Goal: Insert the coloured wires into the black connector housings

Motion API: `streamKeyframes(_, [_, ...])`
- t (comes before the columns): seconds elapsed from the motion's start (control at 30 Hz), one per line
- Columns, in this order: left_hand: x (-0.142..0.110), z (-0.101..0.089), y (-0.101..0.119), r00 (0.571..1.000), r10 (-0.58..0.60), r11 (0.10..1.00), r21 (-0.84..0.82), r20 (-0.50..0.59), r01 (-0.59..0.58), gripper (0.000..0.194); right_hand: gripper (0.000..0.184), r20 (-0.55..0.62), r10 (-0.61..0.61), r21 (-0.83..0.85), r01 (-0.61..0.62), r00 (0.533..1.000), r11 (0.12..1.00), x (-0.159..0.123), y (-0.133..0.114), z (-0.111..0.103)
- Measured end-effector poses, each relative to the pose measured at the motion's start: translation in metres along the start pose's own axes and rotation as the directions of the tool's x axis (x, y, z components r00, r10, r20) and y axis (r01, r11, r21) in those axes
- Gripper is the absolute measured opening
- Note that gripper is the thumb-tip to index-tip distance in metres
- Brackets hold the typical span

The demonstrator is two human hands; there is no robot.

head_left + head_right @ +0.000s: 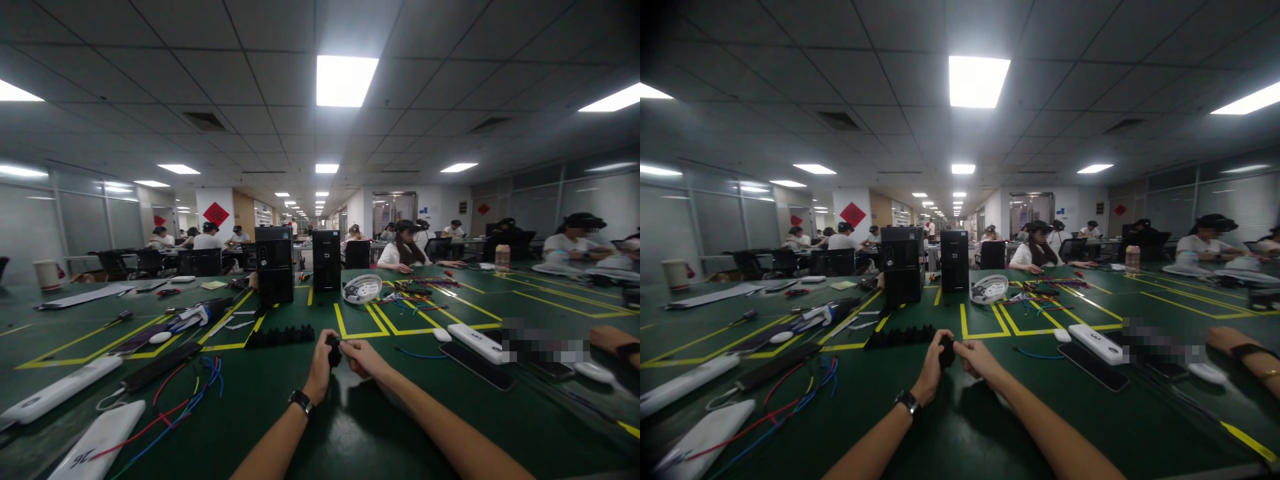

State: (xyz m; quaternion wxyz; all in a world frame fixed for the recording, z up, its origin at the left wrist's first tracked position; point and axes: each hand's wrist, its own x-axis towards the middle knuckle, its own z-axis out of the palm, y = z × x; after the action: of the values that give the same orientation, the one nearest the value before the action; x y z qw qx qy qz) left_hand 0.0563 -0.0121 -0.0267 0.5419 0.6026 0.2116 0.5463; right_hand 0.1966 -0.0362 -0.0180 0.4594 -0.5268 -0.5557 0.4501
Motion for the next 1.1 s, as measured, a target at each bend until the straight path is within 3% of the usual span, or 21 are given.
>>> streamKeyframes(0.1, [-0.004, 0.005, 0.005, 0.994, 0.096, 0.992, 0.087, -0.048, -0.091, 0.016, 0.047, 0.090, -0.009, 0.060, 0.004, 0.996, 0.998, -0.004, -0.004, -0.002])
streamKeyframes(0.17, [-0.005, 0.008, 0.008, 0.993, 0.104, 0.991, 0.088, -0.061, -0.098, 0.024, 0.046, 0.153, 0.026, 0.117, -0.044, 0.988, 0.992, -0.008, -0.007, -0.004])
streamKeyframes(0.33, [-0.006, 0.011, 0.018, 0.995, 0.105, 0.985, 0.138, 0.001, -0.104, 0.030, 0.048, 0.279, 0.141, 0.123, -0.181, 0.950, 0.976, -0.012, -0.009, -0.008])
streamKeyframes(0.43, [-0.008, 0.012, 0.024, 0.990, 0.140, 0.979, 0.144, 0.029, -0.143, 0.024, 0.050, 0.318, 0.168, 0.116, -0.215, 0.933, 0.970, -0.012, -0.007, -0.011])
streamKeyframes(0.53, [-0.009, 0.011, 0.028, 0.993, 0.105, 0.987, 0.119, 0.054, -0.111, 0.018, 0.053, 0.367, 0.191, 0.079, -0.235, 0.911, 0.969, -0.012, -0.008, -0.016])
streamKeyframes(0.73, [-0.010, 0.010, 0.033, 0.978, 0.147, 0.975, 0.146, 0.145, -0.168, 0.018, 0.056, 0.385, 0.195, 0.014, -0.217, 0.902, 0.976, -0.014, -0.013, -0.024])
streamKeyframes(0.87, [-0.010, 0.012, 0.034, 0.976, 0.178, 0.974, 0.121, 0.122, -0.193, 0.022, 0.058, 0.433, 0.175, 0.053, -0.219, 0.884, 0.974, -0.012, -0.009, -0.022])
streamKeyframes(0.97, [-0.006, 0.011, 0.027, 0.987, 0.140, 0.986, 0.084, 0.081, -0.147, 0.027, 0.057, 0.377, 0.151, 0.066, -0.189, 0.914, 0.980, -0.010, -0.006, -0.016])
streamKeyframes(1.1, [0.004, 0.005, 0.008, 0.999, 0.021, 1.000, -0.011, -0.026, -0.022, 0.043, 0.050, 0.166, 0.051, 0.059, -0.062, 0.985, 0.996, -0.005, -0.004, -0.001])
